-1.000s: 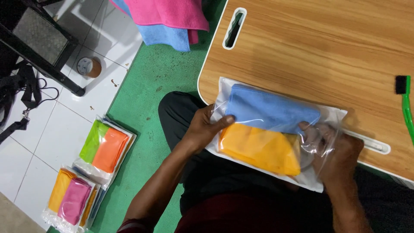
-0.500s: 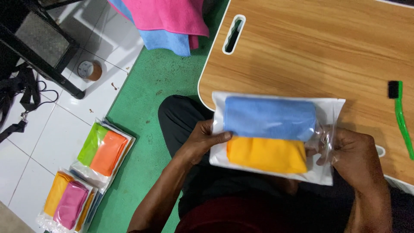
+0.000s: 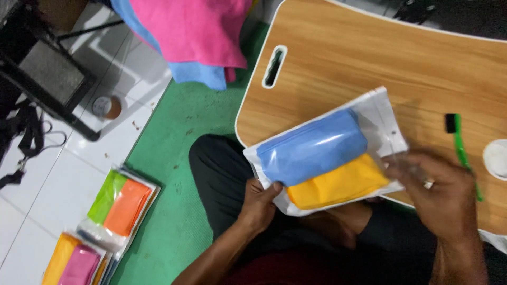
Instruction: The person places blue and yellow cloths into a clear plastic bag, seals it, and sets it aside. Then the person brushes a pink cloth with a green brush, folds it, and places it on the table. Finally, the person brushes a blue cloth and folds it.
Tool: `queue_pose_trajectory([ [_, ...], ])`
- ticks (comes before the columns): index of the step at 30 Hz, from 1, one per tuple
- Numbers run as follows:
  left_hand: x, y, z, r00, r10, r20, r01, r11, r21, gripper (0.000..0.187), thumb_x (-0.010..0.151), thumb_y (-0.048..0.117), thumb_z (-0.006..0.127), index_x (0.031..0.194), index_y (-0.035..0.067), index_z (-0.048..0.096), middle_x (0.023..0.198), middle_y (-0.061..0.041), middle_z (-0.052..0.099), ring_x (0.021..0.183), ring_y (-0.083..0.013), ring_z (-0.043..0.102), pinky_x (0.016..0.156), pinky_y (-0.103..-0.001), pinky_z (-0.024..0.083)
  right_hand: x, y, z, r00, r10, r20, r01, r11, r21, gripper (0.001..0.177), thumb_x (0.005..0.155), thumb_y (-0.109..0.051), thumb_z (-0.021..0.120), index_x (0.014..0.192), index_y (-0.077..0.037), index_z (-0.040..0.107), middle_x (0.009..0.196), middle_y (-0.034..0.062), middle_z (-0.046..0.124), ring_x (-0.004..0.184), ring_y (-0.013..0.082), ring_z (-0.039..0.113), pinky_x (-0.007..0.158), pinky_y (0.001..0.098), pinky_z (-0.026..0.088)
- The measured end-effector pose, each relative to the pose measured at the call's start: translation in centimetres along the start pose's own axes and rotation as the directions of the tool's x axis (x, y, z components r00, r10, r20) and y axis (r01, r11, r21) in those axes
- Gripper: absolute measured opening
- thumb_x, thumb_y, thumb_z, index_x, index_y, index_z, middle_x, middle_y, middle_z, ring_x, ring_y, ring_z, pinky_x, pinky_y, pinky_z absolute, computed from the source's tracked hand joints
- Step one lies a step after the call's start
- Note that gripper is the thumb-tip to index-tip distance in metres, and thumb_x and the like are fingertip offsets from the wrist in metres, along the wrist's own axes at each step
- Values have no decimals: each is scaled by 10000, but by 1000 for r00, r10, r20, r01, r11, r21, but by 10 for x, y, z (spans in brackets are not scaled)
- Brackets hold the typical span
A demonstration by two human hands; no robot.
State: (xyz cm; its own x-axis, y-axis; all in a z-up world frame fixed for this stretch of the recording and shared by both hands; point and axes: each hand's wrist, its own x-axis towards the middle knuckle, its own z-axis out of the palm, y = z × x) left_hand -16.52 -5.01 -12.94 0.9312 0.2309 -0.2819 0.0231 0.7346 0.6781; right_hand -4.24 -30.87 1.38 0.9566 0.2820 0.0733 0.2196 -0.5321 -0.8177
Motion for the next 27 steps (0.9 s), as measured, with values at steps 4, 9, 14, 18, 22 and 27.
queue_pose_trajectory([
  [4, 7, -1, 37, 984, -113, 137, 134, 979, -156, 314, 845, 177, 835, 1092, 11, 735, 1083, -135, 779, 939, -230, 751, 843, -400, 615, 21, -67, -48, 863, -496, -95, 434, 824, -365, 125, 931, 34, 865, 888, -8, 755, 968, 139, 745, 923, 274, 673, 1242, 521, 369],
  [9, 11, 36, 84, 941, 317, 120, -337, 914, 225, 973, 848, 449, 817, 1578, 55, 309, 1660, -150, 346, 1472, -360, 443, 1165, -494, 436, 34, -92, -107, 866, -446, 225, 494, 692, -526, 391, 898, -110, 534, 1127, -335, 758, 1150, -193, 720, 1247, 38, 577, 1338, 480, 200],
  [14, 38, 62, 98, 841, 508, 186, -474, 524, 708, 1174, 794, 393, 778, 1632, 50, 31, 1711, -233, -29, 1586, -345, -27, 1262, -511, 76, 58, -149, -92, 712, -676, 190, 646, 526, -552, 216, 989, 32, 659, 1049, -117, 803, 1055, 71, 774, 922, 340, 609, 916, 475, 464],
  [18, 44, 111, 143, 824, 465, 324, -525, 411, 745, 1275, 743, 598, 760, 1643, 153, -26, 1716, -300, -119, 1574, -460, -261, 1233, -630, -99, 67, -175, -89, 686, -701, 196, 642, 455, -617, 155, 1052, 45, 766, 1031, -96, 828, 972, 6, 772, 883, 260, 633, 809, 398, 492],
  [22, 88, 128, 148, 765, 394, 510, -622, 245, 744, 1421, 639, 490, 935, 1656, 115, 16, 1760, -195, 3, 1614, -445, -170, 1239, -693, -57, 68, -161, -90, 731, -661, 171, 612, 525, -591, 166, 1006, -78, 734, 943, -217, 798, 869, -50, 739, 856, 154, 660, 1191, 559, 282],
  [27, 122, 123, 165, 860, -26, 509, -264, 832, 488, 564, 745, 220, 880, 1251, 75, 677, 1145, -30, 720, 1081, -149, 672, 926, -310, 576, 82, -109, -93, 842, -539, -27, 479, 769, -424, 106, 1054, -26, 792, 961, -70, 769, 890, 25, 744, 868, 98, 667, 1197, 372, 353],
])
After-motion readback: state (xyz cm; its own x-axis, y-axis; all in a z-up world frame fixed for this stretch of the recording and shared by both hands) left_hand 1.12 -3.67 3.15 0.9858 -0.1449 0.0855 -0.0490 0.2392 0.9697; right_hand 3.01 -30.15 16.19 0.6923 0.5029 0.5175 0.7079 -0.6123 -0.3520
